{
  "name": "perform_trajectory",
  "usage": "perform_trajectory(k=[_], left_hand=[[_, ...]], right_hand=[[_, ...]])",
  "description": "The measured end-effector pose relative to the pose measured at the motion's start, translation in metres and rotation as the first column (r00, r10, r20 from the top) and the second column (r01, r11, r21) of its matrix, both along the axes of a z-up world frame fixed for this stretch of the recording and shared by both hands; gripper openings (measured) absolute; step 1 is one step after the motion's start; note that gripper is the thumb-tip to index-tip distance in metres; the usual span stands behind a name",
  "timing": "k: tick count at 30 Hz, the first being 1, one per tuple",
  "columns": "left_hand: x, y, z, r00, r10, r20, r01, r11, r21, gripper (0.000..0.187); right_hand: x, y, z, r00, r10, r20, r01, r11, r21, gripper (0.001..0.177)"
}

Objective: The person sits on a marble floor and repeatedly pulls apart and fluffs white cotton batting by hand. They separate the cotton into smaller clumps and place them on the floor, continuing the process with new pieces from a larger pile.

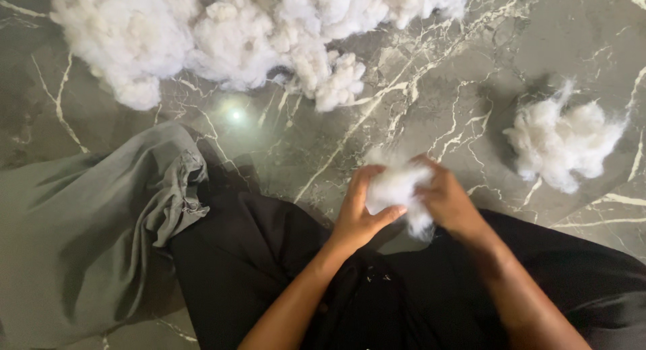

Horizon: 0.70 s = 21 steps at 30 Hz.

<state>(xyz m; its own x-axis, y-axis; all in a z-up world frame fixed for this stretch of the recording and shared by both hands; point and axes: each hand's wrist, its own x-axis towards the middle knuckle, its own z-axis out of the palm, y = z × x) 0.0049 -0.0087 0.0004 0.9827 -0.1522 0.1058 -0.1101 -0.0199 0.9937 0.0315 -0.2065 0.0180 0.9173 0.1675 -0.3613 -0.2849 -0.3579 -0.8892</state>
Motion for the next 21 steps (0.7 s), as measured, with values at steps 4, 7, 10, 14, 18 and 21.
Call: perform_trajectory(k=[4,7,10,14,18,21], left_hand=[[-0.009,0.000,-0.024,0.986,-0.032,-0.161,0.045,0.996,0.075,0.043],[-0.009,-0.004,-0.029,0.975,-0.068,-0.212,0.071,0.997,0.010,0.043],[-0.002,-0.016,-0.021,0.969,-0.102,-0.224,0.102,0.995,-0.011,0.033],[0.002,-0.026,-0.006,0.998,-0.052,-0.040,0.055,0.996,0.065,0.031],[-0.005,-0.026,-0.004,0.989,-0.082,-0.119,0.093,0.991,0.091,0.031],[-0.017,-0.017,-0.013,0.999,-0.020,0.031,0.016,0.994,0.110,0.044]], right_hand=[[-0.015,0.016,-0.013,0.964,0.139,0.228,-0.113,0.986,-0.122,0.034],[-0.014,0.015,-0.014,0.974,0.095,0.208,-0.030,0.954,-0.298,0.042],[-0.008,0.004,-0.002,0.913,0.078,0.400,0.058,0.946,-0.318,0.036],[-0.002,-0.002,0.006,0.880,0.006,0.475,0.220,0.881,-0.420,0.030],[0.003,-0.016,-0.001,0.855,-0.030,0.517,0.350,0.770,-0.534,0.009],[0.023,-0.060,0.003,0.815,-0.164,0.556,0.515,0.645,-0.565,0.007]])
